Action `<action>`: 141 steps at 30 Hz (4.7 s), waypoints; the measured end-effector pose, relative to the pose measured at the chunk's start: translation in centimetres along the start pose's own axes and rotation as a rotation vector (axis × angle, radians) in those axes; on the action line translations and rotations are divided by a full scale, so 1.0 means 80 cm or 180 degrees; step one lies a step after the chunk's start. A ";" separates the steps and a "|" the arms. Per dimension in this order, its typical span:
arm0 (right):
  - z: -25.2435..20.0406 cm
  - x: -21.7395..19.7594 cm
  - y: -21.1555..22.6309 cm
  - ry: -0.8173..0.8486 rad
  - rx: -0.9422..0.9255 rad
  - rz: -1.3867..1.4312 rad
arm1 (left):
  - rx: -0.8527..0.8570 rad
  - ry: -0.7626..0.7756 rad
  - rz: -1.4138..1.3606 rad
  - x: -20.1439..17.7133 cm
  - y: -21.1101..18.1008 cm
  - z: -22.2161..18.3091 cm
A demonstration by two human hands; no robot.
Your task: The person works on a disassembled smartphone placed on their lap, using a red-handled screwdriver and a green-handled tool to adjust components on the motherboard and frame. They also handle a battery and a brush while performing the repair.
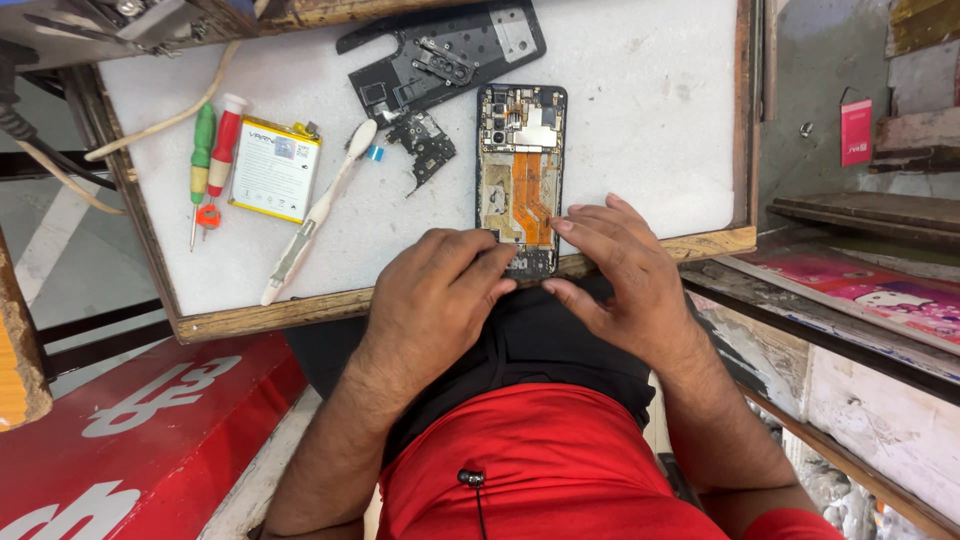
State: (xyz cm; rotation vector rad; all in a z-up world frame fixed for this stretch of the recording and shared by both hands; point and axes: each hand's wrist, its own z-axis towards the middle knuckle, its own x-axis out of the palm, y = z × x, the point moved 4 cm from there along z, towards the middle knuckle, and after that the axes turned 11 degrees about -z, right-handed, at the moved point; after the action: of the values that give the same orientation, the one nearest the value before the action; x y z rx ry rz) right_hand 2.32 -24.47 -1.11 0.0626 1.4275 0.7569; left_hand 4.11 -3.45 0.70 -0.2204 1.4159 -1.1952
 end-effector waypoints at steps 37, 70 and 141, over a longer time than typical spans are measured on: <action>0.024 -0.010 0.026 -0.0220 0.0547 -0.0502 | -0.0115 -0.0223 -0.0292 -0.008 0.026 0.019; 0.021 -0.004 -0.004 -0.0257 0.0674 -0.0239 | -0.0041 0.0213 0.0355 0.001 0.015 0.037; -0.008 0.051 0.048 -0.0257 0.0421 -0.1209 | -0.0620 0.0079 0.0588 0.002 -0.003 0.006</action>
State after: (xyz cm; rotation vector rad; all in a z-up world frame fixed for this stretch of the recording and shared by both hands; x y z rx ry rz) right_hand -0.08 -19.67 -2.95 -0.0741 1.3587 0.3439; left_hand 4.31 -3.94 0.89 -0.2053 1.5404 -0.9128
